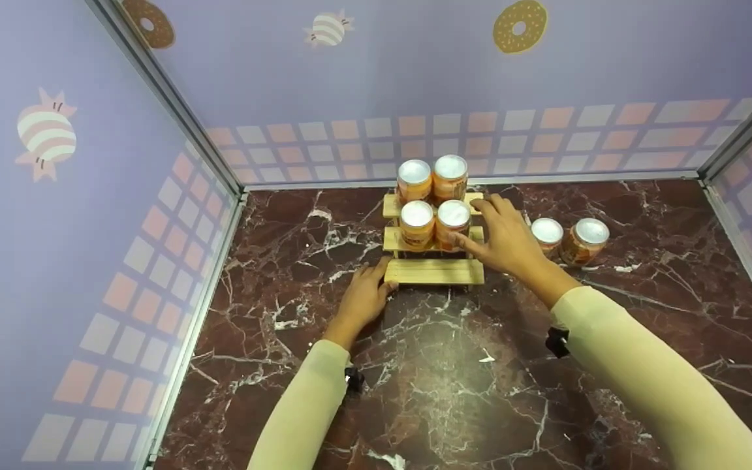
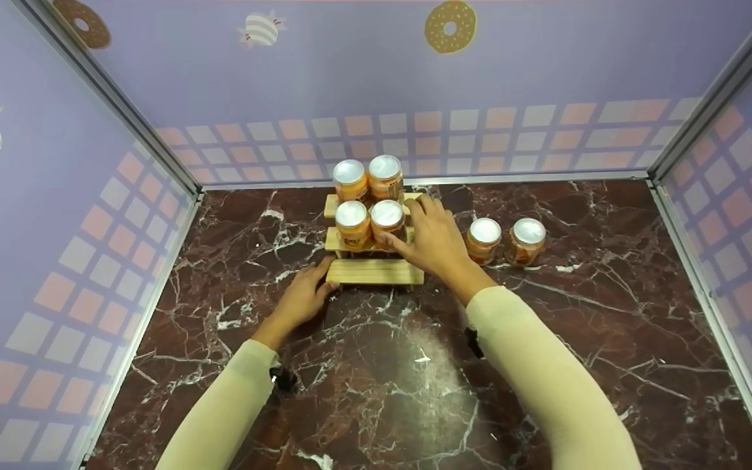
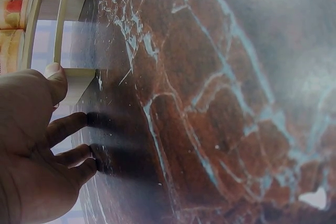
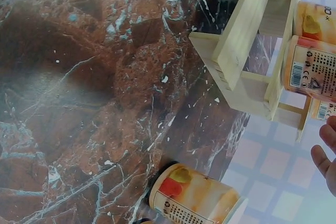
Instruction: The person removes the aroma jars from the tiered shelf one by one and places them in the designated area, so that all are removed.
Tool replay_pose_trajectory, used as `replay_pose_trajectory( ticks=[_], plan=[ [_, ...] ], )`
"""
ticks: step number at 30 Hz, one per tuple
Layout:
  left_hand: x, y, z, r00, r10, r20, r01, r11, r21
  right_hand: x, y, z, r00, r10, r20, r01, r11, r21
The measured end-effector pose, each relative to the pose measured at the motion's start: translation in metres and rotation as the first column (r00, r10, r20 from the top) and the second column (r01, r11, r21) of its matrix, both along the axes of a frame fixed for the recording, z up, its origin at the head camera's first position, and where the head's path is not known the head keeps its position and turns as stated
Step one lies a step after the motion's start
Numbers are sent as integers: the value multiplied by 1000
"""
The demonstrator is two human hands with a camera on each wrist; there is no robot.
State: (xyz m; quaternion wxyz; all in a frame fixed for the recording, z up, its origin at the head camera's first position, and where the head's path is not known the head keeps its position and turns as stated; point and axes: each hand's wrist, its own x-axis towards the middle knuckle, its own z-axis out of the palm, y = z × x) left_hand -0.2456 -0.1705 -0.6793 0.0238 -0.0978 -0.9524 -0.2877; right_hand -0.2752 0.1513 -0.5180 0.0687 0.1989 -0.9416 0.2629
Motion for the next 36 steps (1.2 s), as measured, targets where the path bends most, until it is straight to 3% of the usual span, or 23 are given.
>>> replay_pose_trajectory(
  ticks=[24,36],
  plan=[
    [2,1,4,999,7,42,-7,1000,2,-11,-16,-4,1000,9,5,-9,1000,-27],
    [3,0,1,1000,-6,1,6,1000,-13,-12,-18,-3,999,19,33,-17,999,-45]
  ],
)
